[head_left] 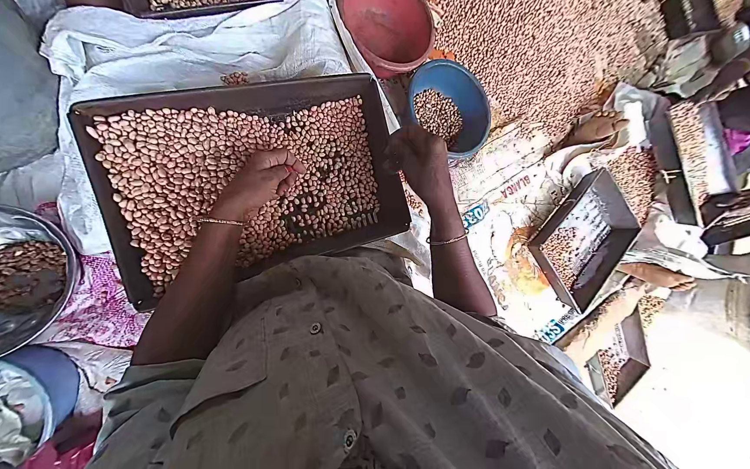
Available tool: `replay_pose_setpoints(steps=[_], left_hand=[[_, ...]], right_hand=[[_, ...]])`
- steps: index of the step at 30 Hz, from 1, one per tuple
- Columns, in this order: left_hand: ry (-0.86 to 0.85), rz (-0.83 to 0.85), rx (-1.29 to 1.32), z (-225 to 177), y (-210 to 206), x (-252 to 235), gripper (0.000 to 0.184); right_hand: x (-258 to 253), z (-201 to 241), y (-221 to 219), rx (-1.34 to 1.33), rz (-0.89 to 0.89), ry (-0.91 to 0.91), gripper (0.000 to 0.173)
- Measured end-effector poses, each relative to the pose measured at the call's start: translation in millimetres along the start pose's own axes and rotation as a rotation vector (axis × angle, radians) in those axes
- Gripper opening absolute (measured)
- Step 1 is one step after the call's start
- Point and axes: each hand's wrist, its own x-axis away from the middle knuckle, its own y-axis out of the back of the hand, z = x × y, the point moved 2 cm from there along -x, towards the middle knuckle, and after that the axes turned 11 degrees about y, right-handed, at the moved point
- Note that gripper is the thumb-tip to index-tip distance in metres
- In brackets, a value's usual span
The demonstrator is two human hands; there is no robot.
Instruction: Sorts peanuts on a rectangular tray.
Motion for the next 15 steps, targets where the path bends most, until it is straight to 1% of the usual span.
replay_pose_setpoints(steps=[1,3,5,9,12,15], left_hand=[[-0.011,-0.008,0.026,0.8,2.1,1.1,0.029],[-0.033,-0.032,0.12,1.8,7.2,2.0,0.029],[-0.012,-0.055,0.207,2.8,10.8,3.0,0.03],[0.039,-0.061,0.317,2.3,11.3,3.1,0.03],[0.064,-0.027,0.328,1.3,5.6,3.5,0.027],[0.062,0.027,0.303,1.3,-0.4,1.9,0.028]], right_hand=[[7.7,1.7,-11.8,0.018,0.119,0.008,0.02],[19.3,0.6,-30.9,0.101,0.249,0.061,0.017],[26.4,-3.3,-47.6,0.223,0.294,0.098,0.015],[29.1,-1.4,-76.6,0.517,0.488,0.013,0.021],[28.9,8.9,-81.9,0.657,0.599,0.003,0.018],[27.3,17.3,-82.0,0.727,0.686,-0.033,0.019]])
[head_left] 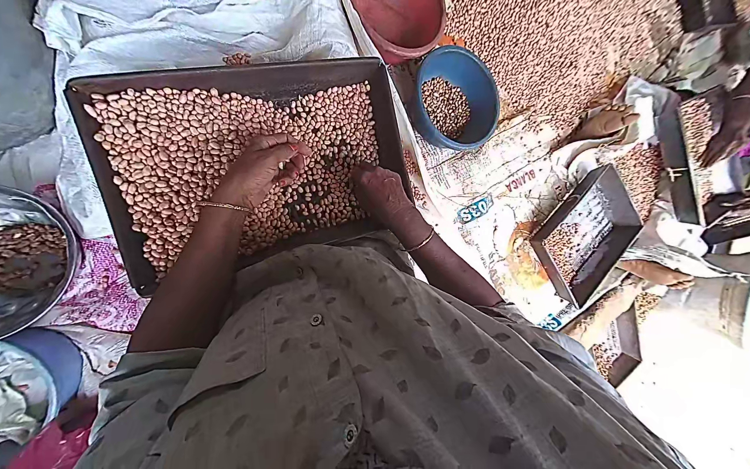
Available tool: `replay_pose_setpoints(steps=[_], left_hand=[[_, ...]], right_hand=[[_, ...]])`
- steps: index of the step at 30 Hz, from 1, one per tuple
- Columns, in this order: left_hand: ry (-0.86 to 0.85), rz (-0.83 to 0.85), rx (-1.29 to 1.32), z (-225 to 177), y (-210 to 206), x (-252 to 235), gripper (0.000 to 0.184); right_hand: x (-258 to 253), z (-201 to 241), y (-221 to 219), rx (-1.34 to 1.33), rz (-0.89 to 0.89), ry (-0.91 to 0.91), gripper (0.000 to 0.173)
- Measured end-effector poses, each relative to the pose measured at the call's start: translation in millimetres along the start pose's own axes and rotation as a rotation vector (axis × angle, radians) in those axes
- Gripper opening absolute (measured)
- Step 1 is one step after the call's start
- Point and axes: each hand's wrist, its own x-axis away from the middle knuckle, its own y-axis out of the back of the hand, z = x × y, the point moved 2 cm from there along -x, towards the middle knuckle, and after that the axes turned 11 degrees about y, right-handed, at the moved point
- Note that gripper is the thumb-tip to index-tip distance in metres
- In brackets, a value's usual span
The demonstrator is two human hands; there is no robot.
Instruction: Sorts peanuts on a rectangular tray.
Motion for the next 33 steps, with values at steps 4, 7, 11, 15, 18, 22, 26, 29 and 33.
replay_pose_setpoints(steps=[4,7,11,15,18,22,26,29,33], left_hand=[[0.018,0.044,-0.062,6.4,-5.8,-4.4,0.037],[0.084,0.128,-0.098,13.0,-8.1,-11.0,0.052],[0.163,0.34,-0.025,14.3,-16.6,-4.0,0.067],[0.158,0.389,0.113,10.7,-16.6,-1.9,0.055],[0.105,0.166,0.08,4.0,-5.6,1.1,0.035],[-0.08,-0.176,-0.208,-0.4,10.2,-0.7,0.029],[-0.177,-0.254,-0.62,6.0,-0.2,-8.0,0.034],[-0.25,-0.177,-0.856,17.6,-18.4,-19.1,0.036],[-0.131,-0.127,-1.071,19.1,-32.9,-19.6,0.043]], right_hand=[[-1.0,-0.5,7.5,-0.001,0.0,0.006,0.016],[3.5,-12.9,26.6,-0.299,-0.275,0.179,0.013],[24.5,-14.0,60.3,-0.776,-0.446,0.39,0.027],[30.8,-42.8,48.6,-0.437,-0.4,0.135,0.014],[34.9,-28.3,22.1,-0.223,-0.167,-0.008,0.021],[47.1,13.0,-5.8,-0.237,-0.098,0.149,0.027],[34.9,11.3,18.3,-0.288,-0.321,0.199,0.029],[-9.7,-24.5,30.1,-0.172,-0.418,0.02,0.034],[-30.9,-21.9,6.7,0.002,-0.257,0.044,0.043]])
